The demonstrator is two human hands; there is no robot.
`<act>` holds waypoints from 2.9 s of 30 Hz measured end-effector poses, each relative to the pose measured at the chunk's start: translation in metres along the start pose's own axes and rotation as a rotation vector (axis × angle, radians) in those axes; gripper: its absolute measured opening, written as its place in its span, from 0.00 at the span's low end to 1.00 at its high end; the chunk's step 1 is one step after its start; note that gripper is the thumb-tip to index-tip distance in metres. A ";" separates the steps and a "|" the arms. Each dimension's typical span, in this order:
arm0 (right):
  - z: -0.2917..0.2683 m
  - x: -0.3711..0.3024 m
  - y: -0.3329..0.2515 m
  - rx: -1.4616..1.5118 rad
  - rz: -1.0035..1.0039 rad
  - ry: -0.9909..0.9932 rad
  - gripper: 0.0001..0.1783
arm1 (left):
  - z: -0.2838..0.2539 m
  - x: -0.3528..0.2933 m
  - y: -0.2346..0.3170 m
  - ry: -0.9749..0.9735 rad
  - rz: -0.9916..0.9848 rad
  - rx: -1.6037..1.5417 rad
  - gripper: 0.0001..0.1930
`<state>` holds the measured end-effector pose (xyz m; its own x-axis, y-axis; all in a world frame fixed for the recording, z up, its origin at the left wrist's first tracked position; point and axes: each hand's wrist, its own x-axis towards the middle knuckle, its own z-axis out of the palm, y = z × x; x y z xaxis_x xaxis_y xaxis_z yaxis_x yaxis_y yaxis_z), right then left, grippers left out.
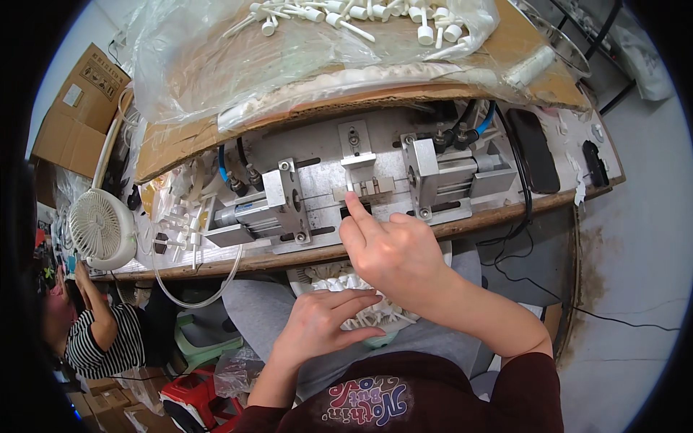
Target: The recorder is assembling small white plastic pump or sprayer components using a manual assembly fixture at a workbench.
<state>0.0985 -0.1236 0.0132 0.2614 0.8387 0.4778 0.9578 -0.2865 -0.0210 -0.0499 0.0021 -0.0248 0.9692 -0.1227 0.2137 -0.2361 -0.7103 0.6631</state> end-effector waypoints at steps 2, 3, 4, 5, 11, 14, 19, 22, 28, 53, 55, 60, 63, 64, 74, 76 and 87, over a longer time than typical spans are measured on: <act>-0.002 0.003 0.000 -0.031 -0.013 -0.015 0.08 | 0.001 -0.004 -0.008 -0.016 0.003 0.006 0.22; -0.007 0.007 0.002 -0.010 -0.026 -0.042 0.09 | 0.002 -0.007 -0.012 0.003 0.000 0.006 0.22; -0.017 0.015 0.005 0.009 -0.041 -0.065 0.10 | 0.002 -0.009 -0.016 0.022 -0.002 0.008 0.22; -0.026 0.023 0.008 0.026 -0.053 -0.091 0.11 | 0.002 -0.012 -0.020 0.040 -0.001 0.009 0.21; -0.007 0.180 0.063 0.259 0.024 0.256 0.06 | 0.005 -0.034 -0.045 0.194 -0.059 -0.044 0.21; 0.025 0.276 0.112 -0.222 -0.115 0.167 0.17 | 0.032 -0.042 -0.067 0.231 -0.041 -0.042 0.21; 0.060 0.352 0.130 -0.547 -0.078 -0.389 0.40 | 0.028 -0.040 -0.077 0.316 -0.062 -0.110 0.21; 0.068 0.369 0.136 -0.305 0.049 -0.560 0.42 | 0.019 -0.042 -0.082 0.310 -0.103 -0.116 0.21; 0.063 0.374 0.115 -0.183 0.028 -0.593 0.42 | 0.026 -0.041 -0.085 0.310 -0.075 -0.190 0.21; -0.051 0.197 0.130 0.202 0.126 -0.517 0.22 | 0.041 -0.049 -0.079 0.246 -0.174 -0.103 0.21; -0.037 0.179 0.134 0.170 0.058 -0.373 0.20 | 0.040 -0.050 -0.077 0.220 -0.168 -0.071 0.22; -0.036 0.155 0.138 0.274 0.018 -0.036 0.14 | 0.042 -0.053 -0.066 0.176 -0.105 -0.052 0.25; -0.046 0.148 0.141 0.309 0.131 0.140 0.13 | 0.037 -0.047 -0.048 0.182 -0.034 -0.047 0.22; -0.052 0.146 0.140 0.457 0.235 0.163 0.13 | 0.033 -0.043 -0.039 0.219 -0.010 -0.027 0.21; -0.058 0.040 0.032 1.878 0.710 -0.040 0.16 | -0.034 0.044 0.036 0.713 0.087 -0.221 0.26; -0.046 0.016 0.022 2.046 0.769 -0.149 0.17 | -0.032 0.044 0.035 0.630 0.107 -0.189 0.24; -0.041 -0.035 0.011 1.536 0.872 0.512 0.21 | -0.012 0.051 0.010 0.534 0.023 0.363 0.19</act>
<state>0.0946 -0.1755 0.0325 0.9090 0.4100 0.0747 -0.0868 0.3617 -0.9282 -0.0037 -0.0030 0.0009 0.7733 0.1544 0.6149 -0.1272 -0.9124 0.3890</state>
